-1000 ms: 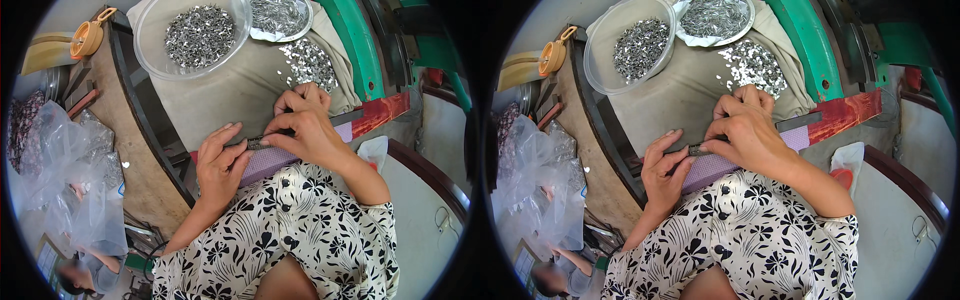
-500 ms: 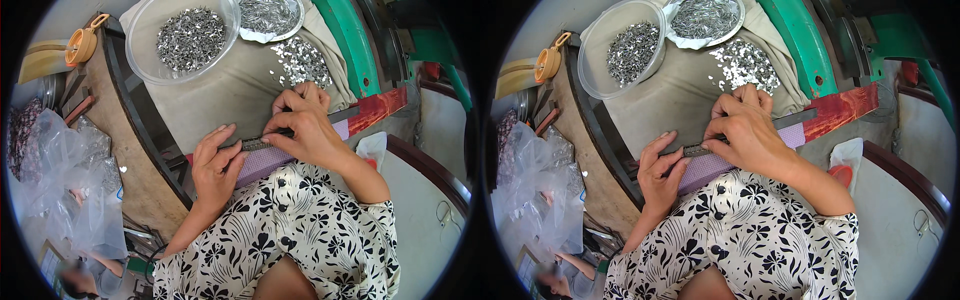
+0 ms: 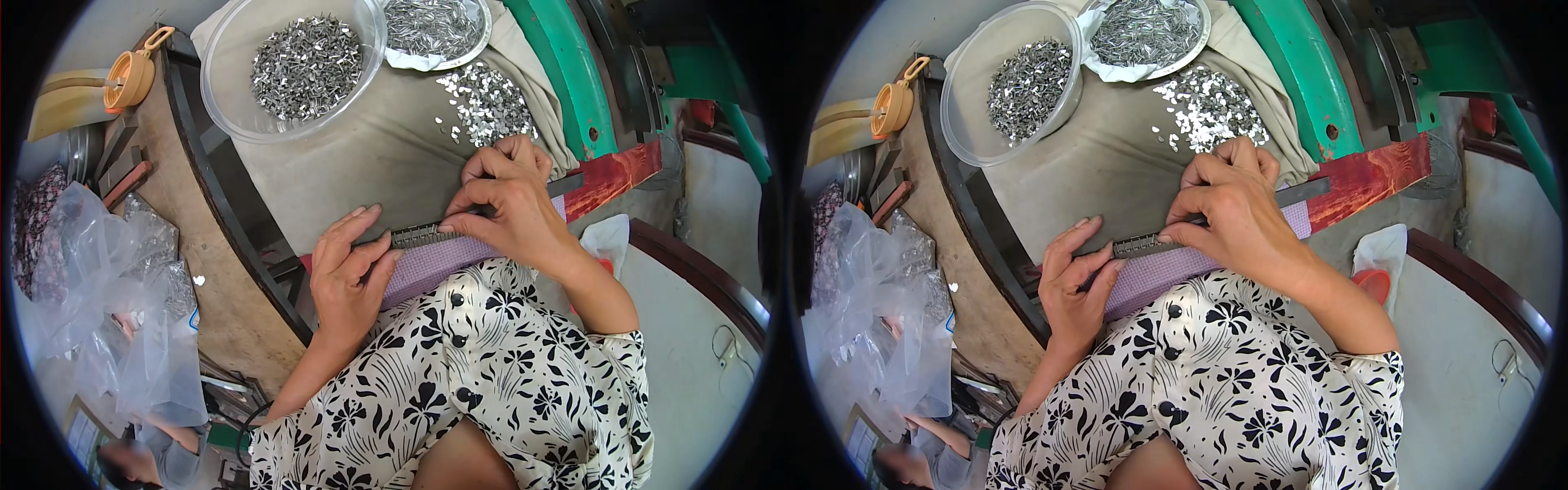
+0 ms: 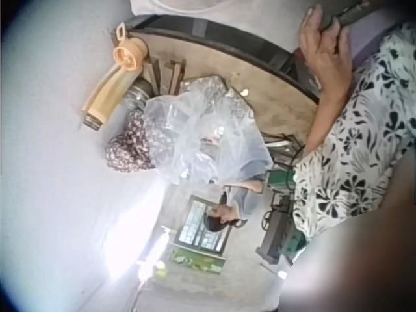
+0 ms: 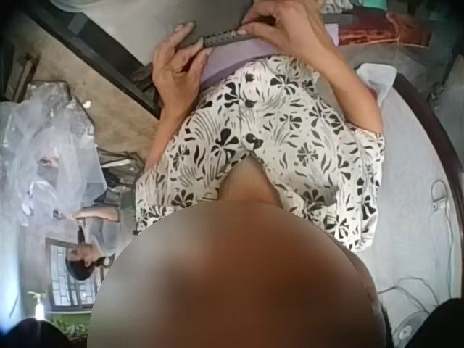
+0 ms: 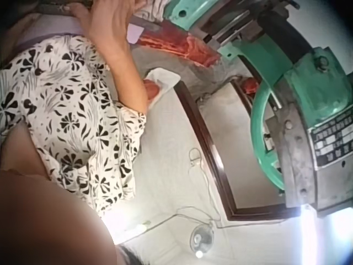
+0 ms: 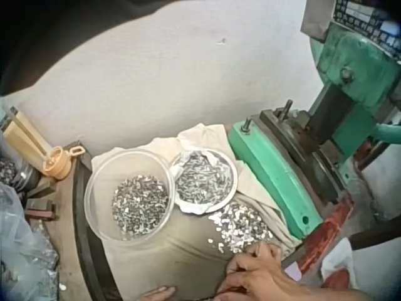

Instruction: The recorder is manually aligning small metal teeth-like components onto a fabric strip and using a press machine to secure them.

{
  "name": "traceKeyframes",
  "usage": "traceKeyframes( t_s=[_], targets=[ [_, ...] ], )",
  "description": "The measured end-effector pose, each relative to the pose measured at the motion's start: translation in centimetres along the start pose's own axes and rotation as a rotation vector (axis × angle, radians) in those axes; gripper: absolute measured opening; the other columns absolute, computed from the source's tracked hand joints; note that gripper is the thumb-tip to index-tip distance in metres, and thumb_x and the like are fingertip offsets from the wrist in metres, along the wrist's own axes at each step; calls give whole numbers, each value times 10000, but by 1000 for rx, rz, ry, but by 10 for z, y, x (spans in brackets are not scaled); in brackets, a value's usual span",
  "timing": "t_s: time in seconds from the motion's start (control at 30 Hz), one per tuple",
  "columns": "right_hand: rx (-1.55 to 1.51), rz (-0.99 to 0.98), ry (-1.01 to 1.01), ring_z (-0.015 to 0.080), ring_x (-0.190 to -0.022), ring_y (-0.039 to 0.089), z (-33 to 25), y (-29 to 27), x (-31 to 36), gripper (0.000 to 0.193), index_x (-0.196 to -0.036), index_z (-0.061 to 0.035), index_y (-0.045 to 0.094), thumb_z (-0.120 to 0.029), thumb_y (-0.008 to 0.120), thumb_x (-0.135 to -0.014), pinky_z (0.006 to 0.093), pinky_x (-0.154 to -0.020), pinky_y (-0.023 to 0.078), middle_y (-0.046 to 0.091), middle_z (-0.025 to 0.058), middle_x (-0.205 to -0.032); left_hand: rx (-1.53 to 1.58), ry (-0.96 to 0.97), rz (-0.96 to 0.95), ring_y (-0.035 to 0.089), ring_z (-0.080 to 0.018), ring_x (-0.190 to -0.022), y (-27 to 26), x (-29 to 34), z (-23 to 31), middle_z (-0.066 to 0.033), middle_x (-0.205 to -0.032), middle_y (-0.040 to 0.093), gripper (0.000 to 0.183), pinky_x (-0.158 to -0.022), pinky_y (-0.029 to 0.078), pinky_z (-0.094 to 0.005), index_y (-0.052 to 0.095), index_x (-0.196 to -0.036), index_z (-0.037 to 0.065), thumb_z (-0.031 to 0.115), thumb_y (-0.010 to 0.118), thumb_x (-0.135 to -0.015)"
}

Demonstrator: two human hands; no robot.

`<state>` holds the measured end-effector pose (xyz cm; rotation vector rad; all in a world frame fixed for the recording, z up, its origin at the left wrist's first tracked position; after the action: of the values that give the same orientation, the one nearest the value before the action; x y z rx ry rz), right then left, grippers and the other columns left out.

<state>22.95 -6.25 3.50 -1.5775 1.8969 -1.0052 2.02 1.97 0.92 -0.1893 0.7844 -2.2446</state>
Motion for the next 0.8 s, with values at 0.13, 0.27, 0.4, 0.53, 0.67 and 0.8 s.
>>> traceKeyframes(
  t_s=[0.13,0.27,0.4,0.53,0.67,0.8],
  targets=[
    [9,25,-19,206,-995,459,1,1,1,195,-761,-171,778,-338,842,-682,401,-922,262,567,-50,-910,11,-21,-14,596,-318,-1198,0,1,1,-129,-1253,667,244,-1016,447,-407,746,-938,15,4,817,-705],
    [12,15,-40,199,-1005,474,3,0,1,192,-762,-165,778,-334,838,-691,395,-926,264,578,-48,-915,11,-20,-11,596,-320,-1197,0,1,0,-130,-1250,668,245,-1017,447,-408,746,-938,14,5,818,-704],
    [-22,-19,-45,200,-1027,485,5,-3,0,154,-771,-163,779,-293,832,-710,386,-940,262,589,-50,-928,13,-20,-14,595,-323,-1198,0,1,0,-130,-1252,667,245,-1018,446,-409,745,-941,13,6,817,-707],
    [-1,-11,-46,205,-1028,487,3,-3,0,135,-782,-162,780,-271,828,-717,389,-952,261,590,-50,-922,13,-24,-16,593,-323,-1203,0,0,0,-131,-1255,665,242,-1021,444,-408,743,-941,11,6,815,-710],
    [7,-19,-48,212,-1048,481,7,-4,2,143,-785,-157,776,-267,830,-713,401,-961,266,591,-48,-934,15,-20,-15,591,-323,-1205,0,0,1,-132,-1255,664,239,-1022,443,-408,742,-940,9,4,813,-712],
    [-3,-29,-60,216,-1061,477,7,-6,3,149,-780,-150,767,-261,833,-705,408,-964,273,589,-46,-941,15,-22,-14,592,-324,-1204,0,0,1,-133,-1254,664,242,-1021,444,-410,740,-942,8,-1,812,-711]
  ],
)
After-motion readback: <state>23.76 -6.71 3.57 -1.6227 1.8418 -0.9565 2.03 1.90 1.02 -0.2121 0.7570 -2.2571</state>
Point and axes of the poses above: each hand's wrist, its own x-axis away from the middle knuckle, its own y-axis out of the palm, z = x × y, the point moved 3 cm from there along -x, towards the middle knuckle
